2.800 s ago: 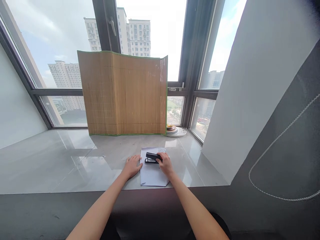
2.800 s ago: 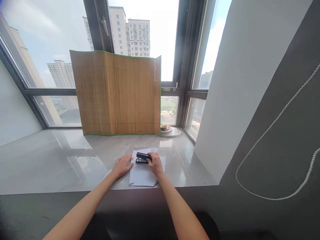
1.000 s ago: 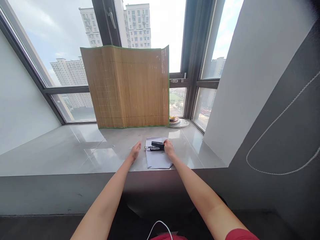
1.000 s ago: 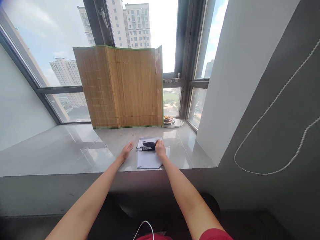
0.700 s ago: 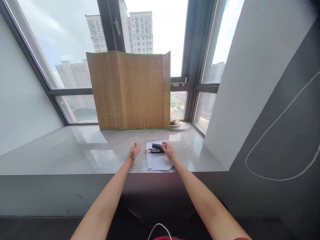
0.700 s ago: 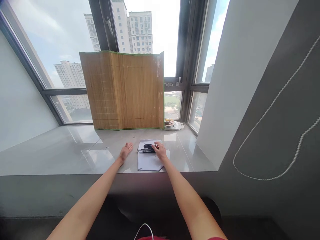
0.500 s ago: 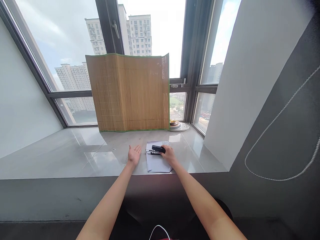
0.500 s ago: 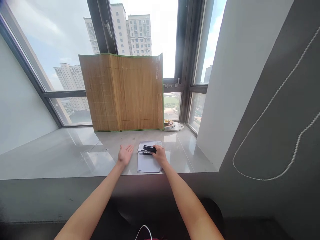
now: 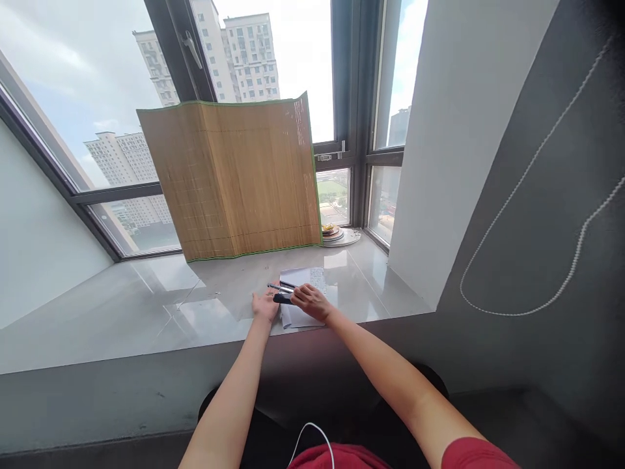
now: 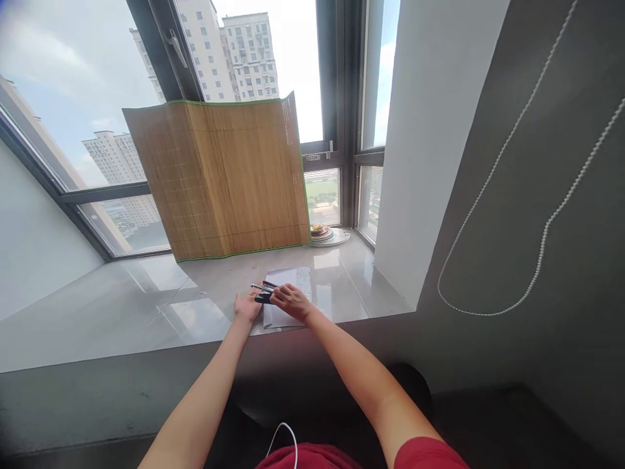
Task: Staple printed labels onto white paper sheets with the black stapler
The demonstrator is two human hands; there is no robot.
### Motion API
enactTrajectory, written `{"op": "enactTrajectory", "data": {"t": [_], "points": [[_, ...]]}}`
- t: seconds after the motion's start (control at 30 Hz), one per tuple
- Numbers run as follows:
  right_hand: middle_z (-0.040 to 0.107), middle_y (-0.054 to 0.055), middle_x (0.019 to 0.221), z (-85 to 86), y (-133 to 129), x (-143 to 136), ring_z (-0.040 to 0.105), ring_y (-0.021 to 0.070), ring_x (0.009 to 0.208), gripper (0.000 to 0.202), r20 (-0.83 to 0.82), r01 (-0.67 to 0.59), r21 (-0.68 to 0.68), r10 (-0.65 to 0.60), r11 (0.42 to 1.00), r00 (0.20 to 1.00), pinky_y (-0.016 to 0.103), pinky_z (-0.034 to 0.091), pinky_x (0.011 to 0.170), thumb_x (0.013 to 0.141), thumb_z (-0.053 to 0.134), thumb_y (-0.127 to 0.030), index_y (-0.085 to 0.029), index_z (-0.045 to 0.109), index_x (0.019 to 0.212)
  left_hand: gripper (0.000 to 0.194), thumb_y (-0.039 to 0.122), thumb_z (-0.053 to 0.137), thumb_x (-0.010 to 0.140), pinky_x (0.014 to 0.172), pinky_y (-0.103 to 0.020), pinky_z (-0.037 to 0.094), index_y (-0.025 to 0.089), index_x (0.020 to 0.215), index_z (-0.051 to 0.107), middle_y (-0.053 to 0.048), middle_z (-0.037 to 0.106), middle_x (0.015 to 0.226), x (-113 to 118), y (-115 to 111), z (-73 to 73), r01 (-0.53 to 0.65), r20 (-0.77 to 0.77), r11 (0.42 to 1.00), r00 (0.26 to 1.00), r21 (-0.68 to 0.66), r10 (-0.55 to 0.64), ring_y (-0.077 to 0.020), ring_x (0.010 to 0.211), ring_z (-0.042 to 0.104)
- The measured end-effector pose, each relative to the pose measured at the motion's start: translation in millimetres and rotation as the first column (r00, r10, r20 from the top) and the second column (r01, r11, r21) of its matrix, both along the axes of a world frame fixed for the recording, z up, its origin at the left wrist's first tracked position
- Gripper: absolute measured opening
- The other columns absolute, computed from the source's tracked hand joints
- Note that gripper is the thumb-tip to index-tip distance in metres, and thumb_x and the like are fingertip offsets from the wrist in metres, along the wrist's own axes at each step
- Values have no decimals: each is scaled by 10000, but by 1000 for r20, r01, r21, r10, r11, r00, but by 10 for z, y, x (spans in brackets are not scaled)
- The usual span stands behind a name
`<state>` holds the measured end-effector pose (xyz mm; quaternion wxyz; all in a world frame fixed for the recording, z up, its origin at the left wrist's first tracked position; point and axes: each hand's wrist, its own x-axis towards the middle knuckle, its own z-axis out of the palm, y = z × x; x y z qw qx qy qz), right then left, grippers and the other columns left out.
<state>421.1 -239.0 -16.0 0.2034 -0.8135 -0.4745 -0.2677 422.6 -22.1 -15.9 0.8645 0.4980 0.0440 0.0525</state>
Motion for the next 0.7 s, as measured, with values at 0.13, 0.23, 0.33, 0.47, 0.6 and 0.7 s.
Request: {"op": "enactTrajectory", "data": {"t": [0.13,0.23,0.33,0.47,0.6,0.7], "points": [[672,112,1107,-36,6,47,540,261,1005,245,108,112,19,-113,994,988,403,453,926,1042,454,-89,-229,655,1036,875,484,-104,1061,1213,-349,480,11,1600,398,-246,409,1673,13,-33,-1,-41,-32,986,999,-160,36,-260,1525,482],[662,119,1081,-67,-11,116,544,276,999,59,27,289,149,-296,946,955,396,445,890,980,609,-156,-205,619,1012,824,502,2,1089,1149,-384,549,-4,1619,378,-278,459,1628,19,-46,-15,-75,-56,938,997,-339,60,-285,1486,529],[670,76,1025,-90,-33,199,568,257,975,162,-224,427,256,-377,867,899,367,425,894,900,735,-203,-213,587,967,805,517,48,1099,1057,-442,616,8,1635,366,-277,497,1600,13,-45,-16,-64,-46,886,998,-459,49,-323,1440,576],[684,31,963,-130,-77,284,594,220,900,236,-398,515,263,-394,816,828,323,409,838,842,792,-200,-218,578,939,809,579,111,1091,994,-479,645,56,1658,356,-272,487,1610,9,-42,-14,-76,-86,824,996,-562,33,-362,1445,565],[693,40,996,-93,-114,271,606,227,928,263,-460,567,248,-419,786,783,311,410,806,830,836,-253,-210,618,972,847,639,88,1067,1051,-423,616,109,1642,410,-247,487,1620,4,-40,-34,-129,-103,831,991,-541,87,-333,1481,532],[691,81,1101,45,-29,190,587,263,1072,174,-320,514,302,-422,803,848,356,416,909,918,781,-295,-208,675,1024,844,632,59,1064,1069,-430,601,134,1618,455,-237,516,1602,-16,-35,-40,-110,-87,833,993,-542,75,-332,1466,550]]}}
